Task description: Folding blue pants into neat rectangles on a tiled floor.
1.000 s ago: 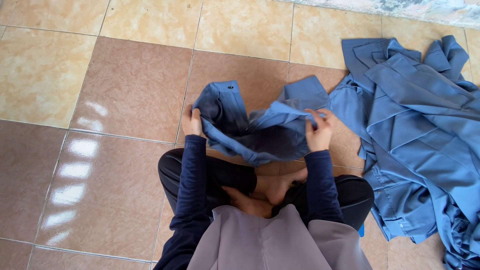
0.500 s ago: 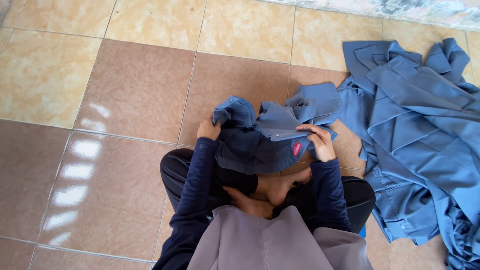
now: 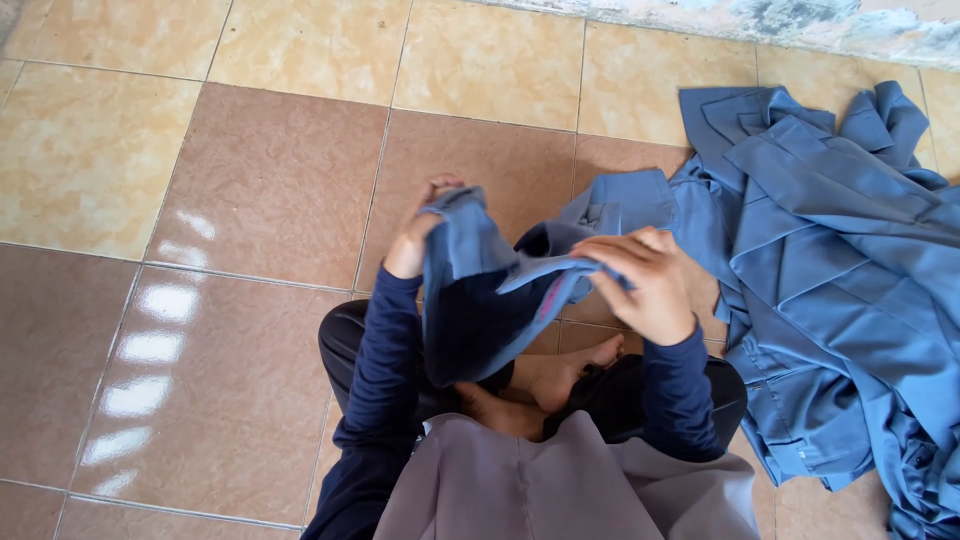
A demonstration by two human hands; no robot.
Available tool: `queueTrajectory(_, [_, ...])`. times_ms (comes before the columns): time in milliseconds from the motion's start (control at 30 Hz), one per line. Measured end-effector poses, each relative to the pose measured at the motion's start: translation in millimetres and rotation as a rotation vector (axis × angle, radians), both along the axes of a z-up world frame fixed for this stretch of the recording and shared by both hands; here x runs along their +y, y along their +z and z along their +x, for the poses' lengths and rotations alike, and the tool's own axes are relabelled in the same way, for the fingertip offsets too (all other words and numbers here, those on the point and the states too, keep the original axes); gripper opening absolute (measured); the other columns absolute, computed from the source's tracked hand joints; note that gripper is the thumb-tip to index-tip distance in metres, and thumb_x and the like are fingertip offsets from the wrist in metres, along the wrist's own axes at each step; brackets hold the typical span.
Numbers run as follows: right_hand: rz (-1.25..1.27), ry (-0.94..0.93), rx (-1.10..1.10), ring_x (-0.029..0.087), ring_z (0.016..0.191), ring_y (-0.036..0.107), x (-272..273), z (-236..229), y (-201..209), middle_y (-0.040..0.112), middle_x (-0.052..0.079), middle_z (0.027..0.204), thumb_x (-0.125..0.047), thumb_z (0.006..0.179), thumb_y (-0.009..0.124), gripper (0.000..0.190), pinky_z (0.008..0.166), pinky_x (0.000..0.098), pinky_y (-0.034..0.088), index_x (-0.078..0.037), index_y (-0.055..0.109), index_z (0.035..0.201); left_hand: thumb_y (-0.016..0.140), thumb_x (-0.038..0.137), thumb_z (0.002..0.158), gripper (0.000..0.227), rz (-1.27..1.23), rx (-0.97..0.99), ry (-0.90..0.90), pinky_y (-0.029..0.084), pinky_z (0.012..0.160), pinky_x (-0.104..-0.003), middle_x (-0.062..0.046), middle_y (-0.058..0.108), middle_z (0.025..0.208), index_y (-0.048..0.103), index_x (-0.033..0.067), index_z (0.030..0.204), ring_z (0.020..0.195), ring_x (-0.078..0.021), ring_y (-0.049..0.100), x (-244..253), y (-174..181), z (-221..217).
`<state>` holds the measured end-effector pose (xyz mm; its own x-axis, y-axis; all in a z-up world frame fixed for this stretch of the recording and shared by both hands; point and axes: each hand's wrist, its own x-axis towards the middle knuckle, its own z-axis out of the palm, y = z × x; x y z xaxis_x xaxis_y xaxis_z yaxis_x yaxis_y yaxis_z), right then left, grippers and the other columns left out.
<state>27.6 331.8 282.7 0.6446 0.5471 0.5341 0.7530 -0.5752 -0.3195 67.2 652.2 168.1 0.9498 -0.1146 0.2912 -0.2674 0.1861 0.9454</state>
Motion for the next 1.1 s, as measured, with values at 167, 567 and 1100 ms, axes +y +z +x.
queueTrajectory(167, [0.091,0.107,0.048,0.025,0.093,0.063,60,9,-15,0.068,0.005,0.104,-0.013,0.098,0.065,0.017,0.09,0.0402,0.048,-0.014,0.069,0.114,0.057,0.033,0.095,0.04,0.207,-0.019,-0.091,0.043,0.099,-0.039,-0.015,0.059,0.111,0.055,0.0069,0.126,0.11,-0.0301,0.058,-39,5,-20])
queueTrajectory(567, [0.161,0.234,0.439,0.036,0.079,0.071,62,35,-37,0.07,0.015,0.082,-0.027,0.082,0.087,0.069,0.101,0.0557,0.042,-0.007,0.052,0.138,0.066,0.004,0.073,0.051,0.878,-0.359,0.194,0.055,0.085,-0.044,-0.002,0.071,0.081,0.058,0.0199,0.121,0.088,-0.0277,0.074,-48,68,-56])
queueTrajectory(1100, [0.268,0.842,1.125,0.029,0.093,0.066,52,78,-73,0.069,0.017,0.09,-0.014,0.077,0.066,0.082,0.104,0.0519,0.041,-0.001,0.038,0.153,0.043,0.009,0.083,0.033,0.508,-0.958,0.595,0.039,0.088,-0.028,0.012,0.074,0.077,0.068,0.0282,0.075,0.074,-0.0061,0.07,-47,94,-72])
